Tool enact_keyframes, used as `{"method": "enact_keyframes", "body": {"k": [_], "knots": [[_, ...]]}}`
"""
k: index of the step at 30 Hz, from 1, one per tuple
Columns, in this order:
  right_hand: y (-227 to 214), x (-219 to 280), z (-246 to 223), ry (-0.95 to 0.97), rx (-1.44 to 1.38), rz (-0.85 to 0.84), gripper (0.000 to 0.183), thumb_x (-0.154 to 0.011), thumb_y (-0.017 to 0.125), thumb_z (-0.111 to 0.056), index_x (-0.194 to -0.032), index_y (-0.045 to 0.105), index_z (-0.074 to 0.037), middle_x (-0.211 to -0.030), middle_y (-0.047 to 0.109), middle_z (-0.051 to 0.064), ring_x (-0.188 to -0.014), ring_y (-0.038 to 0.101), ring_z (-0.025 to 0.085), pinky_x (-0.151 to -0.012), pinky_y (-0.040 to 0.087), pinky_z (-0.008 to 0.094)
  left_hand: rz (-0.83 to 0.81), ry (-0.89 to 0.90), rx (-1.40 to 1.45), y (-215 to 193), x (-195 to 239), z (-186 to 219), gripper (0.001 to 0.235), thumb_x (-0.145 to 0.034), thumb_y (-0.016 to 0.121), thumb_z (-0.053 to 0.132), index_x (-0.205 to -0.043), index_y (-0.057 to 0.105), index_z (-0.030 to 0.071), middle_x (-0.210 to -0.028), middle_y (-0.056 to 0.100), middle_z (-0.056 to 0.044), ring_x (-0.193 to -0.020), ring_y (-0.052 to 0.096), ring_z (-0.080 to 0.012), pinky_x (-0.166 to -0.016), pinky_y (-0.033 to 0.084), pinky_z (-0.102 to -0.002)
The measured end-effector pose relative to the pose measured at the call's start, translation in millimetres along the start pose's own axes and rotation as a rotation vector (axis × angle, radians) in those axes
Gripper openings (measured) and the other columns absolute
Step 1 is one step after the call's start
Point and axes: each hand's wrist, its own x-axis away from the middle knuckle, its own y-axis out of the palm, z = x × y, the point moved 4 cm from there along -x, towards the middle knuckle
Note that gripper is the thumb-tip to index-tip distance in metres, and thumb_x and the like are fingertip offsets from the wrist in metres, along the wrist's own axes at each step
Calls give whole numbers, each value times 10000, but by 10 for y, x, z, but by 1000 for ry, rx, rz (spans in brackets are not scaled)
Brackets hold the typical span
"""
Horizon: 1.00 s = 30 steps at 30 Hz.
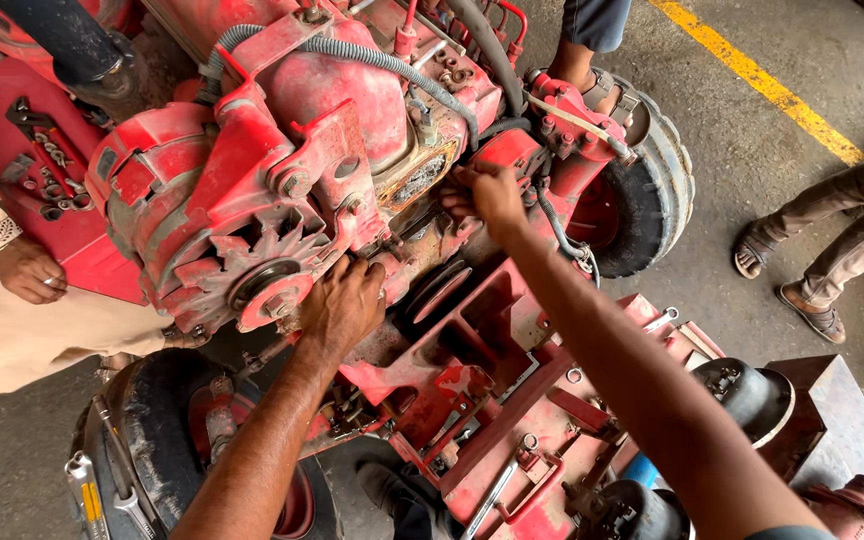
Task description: The person works on a tractor engine, cleaning parts with a cloth and using a tool to work on the internal components.
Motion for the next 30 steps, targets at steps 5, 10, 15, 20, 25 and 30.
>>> {"method": "enact_keyframes", "body": {"k": [5,10,15,20,25,30], "knots": [[16,211,-101,-122,363,17,229,-968,570,-127,-1044,755,-17,-822,779,114,-632,717,190,-515,539,357,-56,-15,3,-1,1,-10,380,-830,762,288,-1132,697,68,-1125,713,-125,-1069,635,-287,-872,567,-434],[72,208,-75,-505,822,187,227,-1046,607,-201,-1098,765,-46,-921,782,173,-776,734,269,-700,562,365,-12,-26,36,39,35,15,460,-756,776,261,-1165,693,68,-1138,710,-135,-1073,634,-299,-850,577,-430],[33,-180,220,223,-248,-212,345,-1027,478,-239,-1149,682,10,-923,786,170,-730,749,269,-623,611,349,105,-5,47,-47,12,17,422,-693,783,241,-1071,699,75,-1043,701,-127,-1009,642,-303,-773,582,-419],[-122,-52,127,243,-15,-146,333,-1010,506,-225,-1080,670,57,-897,775,234,-754,773,365,-633,638,465,170,18,30,-114,49,37,287,-750,777,224,-990,679,101,-971,677,-60,-967,642,-281,-764,572,-437],[-146,516,-380,-508,654,471,245,-940,623,-279,-1031,769,-106,-945,736,199,-816,701,424,-707,539,518,184,1,58,-181,72,81,301,-732,781,227,-986,685,96,-965,686,-69,-981,649,-292,-721,570,-422],[418,588,-221,-247,532,545,275,-977,598,-280,-1099,764,-99,-1028,699,201,-939,684,376,-826,527,476,174,5,-1,-227,56,111,300,-734,781,251,-967,704,79,-967,715,-83,-938,650,-290,-756,558,-443]]}}
